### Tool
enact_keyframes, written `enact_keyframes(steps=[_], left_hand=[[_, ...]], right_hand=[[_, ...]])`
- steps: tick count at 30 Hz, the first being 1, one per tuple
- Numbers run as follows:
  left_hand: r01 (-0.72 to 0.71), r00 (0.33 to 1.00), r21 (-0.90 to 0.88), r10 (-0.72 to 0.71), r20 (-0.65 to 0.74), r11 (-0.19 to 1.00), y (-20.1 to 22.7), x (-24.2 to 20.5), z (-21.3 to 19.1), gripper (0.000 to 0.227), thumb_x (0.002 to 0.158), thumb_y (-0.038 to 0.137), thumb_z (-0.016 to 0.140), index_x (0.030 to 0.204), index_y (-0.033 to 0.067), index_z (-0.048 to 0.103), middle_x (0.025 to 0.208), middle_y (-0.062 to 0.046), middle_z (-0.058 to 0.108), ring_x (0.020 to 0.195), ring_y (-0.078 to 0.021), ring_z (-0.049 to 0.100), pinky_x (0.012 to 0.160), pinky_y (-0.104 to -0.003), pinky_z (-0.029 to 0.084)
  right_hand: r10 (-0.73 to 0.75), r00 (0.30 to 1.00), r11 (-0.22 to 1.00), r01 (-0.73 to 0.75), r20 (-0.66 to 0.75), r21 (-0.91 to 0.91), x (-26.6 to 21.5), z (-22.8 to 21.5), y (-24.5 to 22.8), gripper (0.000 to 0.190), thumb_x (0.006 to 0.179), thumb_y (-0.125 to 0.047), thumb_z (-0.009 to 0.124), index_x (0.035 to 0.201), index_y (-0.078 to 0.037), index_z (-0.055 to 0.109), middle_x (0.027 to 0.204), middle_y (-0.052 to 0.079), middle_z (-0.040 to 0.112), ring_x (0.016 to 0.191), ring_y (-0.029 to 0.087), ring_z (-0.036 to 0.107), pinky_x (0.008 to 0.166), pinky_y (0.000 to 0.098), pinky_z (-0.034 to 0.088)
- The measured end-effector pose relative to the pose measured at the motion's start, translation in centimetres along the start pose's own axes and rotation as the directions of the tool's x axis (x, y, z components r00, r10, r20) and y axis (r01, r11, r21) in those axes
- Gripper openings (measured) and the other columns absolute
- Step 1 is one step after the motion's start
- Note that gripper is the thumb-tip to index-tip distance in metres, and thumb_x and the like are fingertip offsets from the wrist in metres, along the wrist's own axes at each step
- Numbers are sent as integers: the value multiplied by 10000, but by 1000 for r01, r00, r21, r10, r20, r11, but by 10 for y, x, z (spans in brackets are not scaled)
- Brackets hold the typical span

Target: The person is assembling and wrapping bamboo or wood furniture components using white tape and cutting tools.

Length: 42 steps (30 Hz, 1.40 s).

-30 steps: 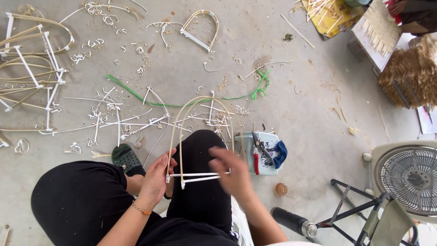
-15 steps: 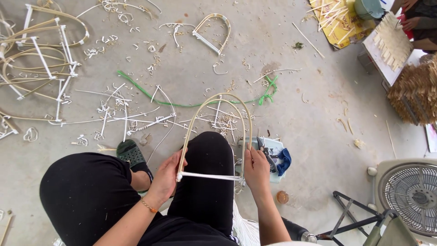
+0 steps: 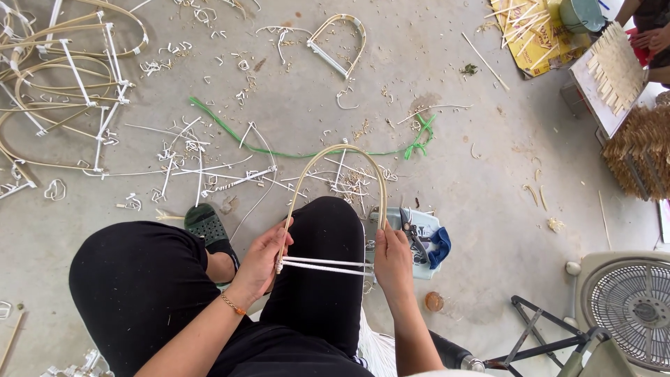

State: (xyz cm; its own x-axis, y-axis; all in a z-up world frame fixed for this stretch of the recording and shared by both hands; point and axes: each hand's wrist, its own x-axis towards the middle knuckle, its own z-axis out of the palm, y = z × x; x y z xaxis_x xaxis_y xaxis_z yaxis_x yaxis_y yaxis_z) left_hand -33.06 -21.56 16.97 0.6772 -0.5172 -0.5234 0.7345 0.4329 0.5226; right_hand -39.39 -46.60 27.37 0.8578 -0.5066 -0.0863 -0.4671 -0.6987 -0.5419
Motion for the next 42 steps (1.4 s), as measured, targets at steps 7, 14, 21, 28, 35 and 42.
enact_keyframes(steps=[7,14,21,28,35,42], left_hand=[[-24,1000,38,24,12,999,-4,2,-2,485,1008,239,599,1456,56,584,878,46,551,742,-32,465,628,-168,417],[-17,1000,30,17,8,999,-6,3,-2,482,998,184,604,1461,53,573,897,41,572,729,-30,472,618,-176,426],[-11,1000,27,10,17,1000,-3,2,-1,476,1003,192,595,1461,63,574,890,41,565,718,-29,472,610,-176,435],[-16,1000,36,16,13,999,-5,4,-3,473,1003,183,597,1458,56,577,883,44,567,725,-35,471,622,-179,429],[-26,1000,50,26,7,998,-6,5,-3,469,1011,178,587,1463,56,572,852,56,536,724,-36,463,631,-184,417],[-40,999,59,39,5,997,-11,6,-7,468,1021,171,575,1470,41,560,831,56,511,728,-38,467,644,-182,427]], right_hand=[[27,1000,1000,-28,-13,-12,2,5,4,397,1040,-273,501,1358,-73,631,930,158,632,840,315,633,765,418,501],[-97,993,995,95,-59,-36,4,6,13,376,1045,-244,513,1334,-41,641,953,170,629,894,334,620,795,418,497],[-47,999,998,47,-18,-36,6,5,13,392,1040,-246,499,1352,-46,628,905,162,613,869,324,618,786,425,493],[-25,1000,999,24,-9,-40,7,2,6,403,1048,-258,483,1363,-48,621,907,158,615,862,322,623,781,428,493],[-43,999,997,42,-11,-61,8,2,5,410,1060,-268,470,1381,-55,609,921,154,618,866,319,625,781,429,501],[-49,999,998,48,-10,-37,10,6,13,427,1057,-276,475,1405,-59,592,925,146,617,838,305,628,755,418,503]])
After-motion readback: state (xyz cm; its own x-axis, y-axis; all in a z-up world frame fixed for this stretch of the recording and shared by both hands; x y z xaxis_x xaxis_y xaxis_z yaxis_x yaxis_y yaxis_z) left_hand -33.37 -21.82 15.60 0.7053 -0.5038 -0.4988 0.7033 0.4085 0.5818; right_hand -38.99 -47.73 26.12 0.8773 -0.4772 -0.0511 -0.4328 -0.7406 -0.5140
